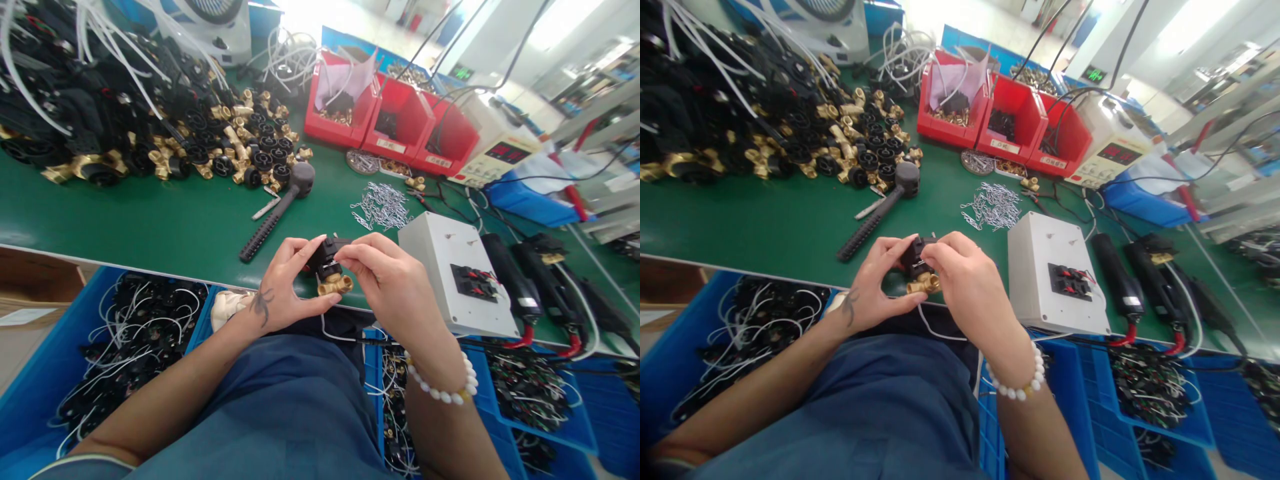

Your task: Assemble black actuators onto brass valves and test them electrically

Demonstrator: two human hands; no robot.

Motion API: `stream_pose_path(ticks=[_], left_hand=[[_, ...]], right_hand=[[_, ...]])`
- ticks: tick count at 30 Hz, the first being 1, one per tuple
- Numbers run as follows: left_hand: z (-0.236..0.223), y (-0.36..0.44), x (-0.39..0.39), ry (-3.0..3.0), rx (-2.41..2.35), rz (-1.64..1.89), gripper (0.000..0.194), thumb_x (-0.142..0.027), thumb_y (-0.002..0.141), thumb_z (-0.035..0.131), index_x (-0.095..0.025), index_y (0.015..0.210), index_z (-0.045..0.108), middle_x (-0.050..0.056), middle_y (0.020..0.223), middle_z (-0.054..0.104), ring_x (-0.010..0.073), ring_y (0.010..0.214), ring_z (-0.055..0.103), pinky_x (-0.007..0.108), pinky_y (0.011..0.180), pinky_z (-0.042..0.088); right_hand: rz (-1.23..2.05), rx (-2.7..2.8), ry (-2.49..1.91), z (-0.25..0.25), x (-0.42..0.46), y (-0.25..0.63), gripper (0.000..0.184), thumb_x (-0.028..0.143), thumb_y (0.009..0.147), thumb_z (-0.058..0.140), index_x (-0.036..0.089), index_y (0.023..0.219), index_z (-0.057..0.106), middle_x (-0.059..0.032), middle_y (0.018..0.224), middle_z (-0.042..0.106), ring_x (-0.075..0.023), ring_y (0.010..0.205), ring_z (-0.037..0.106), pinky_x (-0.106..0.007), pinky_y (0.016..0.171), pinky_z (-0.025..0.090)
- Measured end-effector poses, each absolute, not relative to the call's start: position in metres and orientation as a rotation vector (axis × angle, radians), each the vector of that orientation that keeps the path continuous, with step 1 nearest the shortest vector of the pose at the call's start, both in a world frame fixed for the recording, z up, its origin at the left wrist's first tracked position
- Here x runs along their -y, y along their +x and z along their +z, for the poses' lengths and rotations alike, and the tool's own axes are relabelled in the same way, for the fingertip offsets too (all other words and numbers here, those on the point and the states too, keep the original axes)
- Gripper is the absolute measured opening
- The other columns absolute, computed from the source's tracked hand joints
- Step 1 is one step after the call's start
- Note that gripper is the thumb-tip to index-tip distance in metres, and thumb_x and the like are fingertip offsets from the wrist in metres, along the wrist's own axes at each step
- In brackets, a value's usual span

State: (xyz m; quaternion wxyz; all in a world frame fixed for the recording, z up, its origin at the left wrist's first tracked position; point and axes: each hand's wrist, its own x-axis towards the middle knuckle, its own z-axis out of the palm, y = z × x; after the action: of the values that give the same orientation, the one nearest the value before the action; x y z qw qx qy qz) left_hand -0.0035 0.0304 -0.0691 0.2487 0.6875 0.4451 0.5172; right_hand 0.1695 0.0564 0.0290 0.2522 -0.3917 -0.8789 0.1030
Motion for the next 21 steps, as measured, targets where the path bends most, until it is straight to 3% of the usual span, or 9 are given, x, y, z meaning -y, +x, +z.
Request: stream_pose_path(ticks=[13,21], left_hand=[[-0.07,-0.005,-0.031,1.934,-1.177,1.406,0.08,-0.048,0.08,0.078,-0.022,0.15,0.047,0.008,0.117,0.056,0.0216,0.102,0.058,0.037,0.087,0.058],[-0.074,-0.004,-0.032,1.929,-1.177,1.432,0.08,-0.052,0.081,0.076,-0.021,0.149,0.048,0.009,0.117,0.055,0.0213,0.101,0.058,0.038,0.089,0.058]], right_hand=[[-0.065,2.691,-0.959,0.044,-0.059,0.163,0.032,0.002,0.097,0.039,0.016,0.093,0.067,-0.0103,0.094,0.066,-0.0211,0.087,0.06,-0.032,0.074,0.048],[0.383,2.425,-0.993,0.033,-0.063,0.162,0.02,0.01,0.098,0.053,0.018,0.087,0.068,-0.0035,0.092,0.068,-0.0142,0.08,0.064,-0.025,0.07,0.05]])
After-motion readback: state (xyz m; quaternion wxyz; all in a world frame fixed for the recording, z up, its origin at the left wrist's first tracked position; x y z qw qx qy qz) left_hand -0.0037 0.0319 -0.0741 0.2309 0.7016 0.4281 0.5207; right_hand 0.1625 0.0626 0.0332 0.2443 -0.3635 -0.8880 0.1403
